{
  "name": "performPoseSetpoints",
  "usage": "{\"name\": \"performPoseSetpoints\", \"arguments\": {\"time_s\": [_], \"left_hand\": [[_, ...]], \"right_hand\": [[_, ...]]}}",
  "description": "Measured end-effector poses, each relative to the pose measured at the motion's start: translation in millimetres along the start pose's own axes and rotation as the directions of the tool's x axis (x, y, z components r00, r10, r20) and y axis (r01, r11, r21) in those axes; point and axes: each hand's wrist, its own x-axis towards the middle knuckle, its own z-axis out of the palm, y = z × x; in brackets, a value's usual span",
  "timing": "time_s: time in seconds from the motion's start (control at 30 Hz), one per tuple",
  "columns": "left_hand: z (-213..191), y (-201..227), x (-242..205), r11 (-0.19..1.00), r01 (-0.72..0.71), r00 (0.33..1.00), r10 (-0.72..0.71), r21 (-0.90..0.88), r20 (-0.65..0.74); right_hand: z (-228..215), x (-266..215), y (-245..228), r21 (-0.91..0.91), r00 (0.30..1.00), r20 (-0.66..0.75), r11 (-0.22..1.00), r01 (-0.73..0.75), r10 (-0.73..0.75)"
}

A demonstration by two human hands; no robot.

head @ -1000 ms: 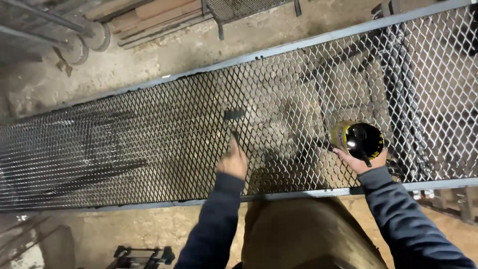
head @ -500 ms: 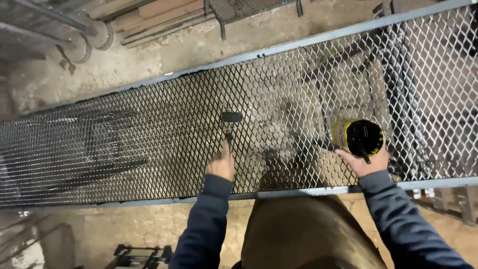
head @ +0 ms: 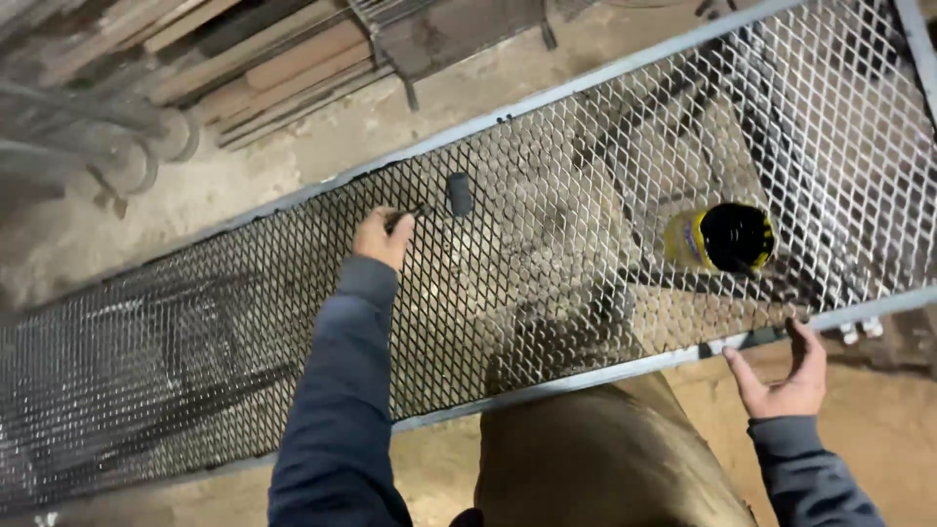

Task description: Painting a long metal mesh ramp with black paint using a small roller.

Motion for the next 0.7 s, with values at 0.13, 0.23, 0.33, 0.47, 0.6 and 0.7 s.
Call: {"name": "performPoseSetpoints", "arguments": {"time_s": [0.13,0.23,0.33,0.47,0.6,0.7], "left_hand": [[8,-58,46,0.981,0.033,0.996,-0.015,-0.191,0.093],[-10,-70,56,0.99,0.067,0.995,-0.058,-0.122,0.075],[-7,-83,83,0.995,0.05,0.995,-0.042,-0.084,0.092],[6,-64,95,0.995,-0.088,0.996,0.089,-0.053,0.025],[-19,-46,96,0.989,-0.055,0.994,0.066,-0.138,0.082],[-44,-101,100,0.999,-0.046,0.99,0.045,0.003,0.135]], "right_hand": [[5,-51,-22,-0.076,1.0,-0.028,0.997,-0.01,0.008],[2,-80,-46,-0.217,0.999,-0.007,0.976,-0.037,0.037],[1,-97,-58,-0.274,0.998,-0.032,0.96,-0.063,0.056],[4,-99,-67,-0.294,1.0,0.002,0.956,-0.023,0.025],[6,-95,-72,-0.288,1.0,0.031,0.958,0.01,-0.001],[9,-95,-69,-0.287,1.0,0.031,0.958,0.003,0.006]]}}
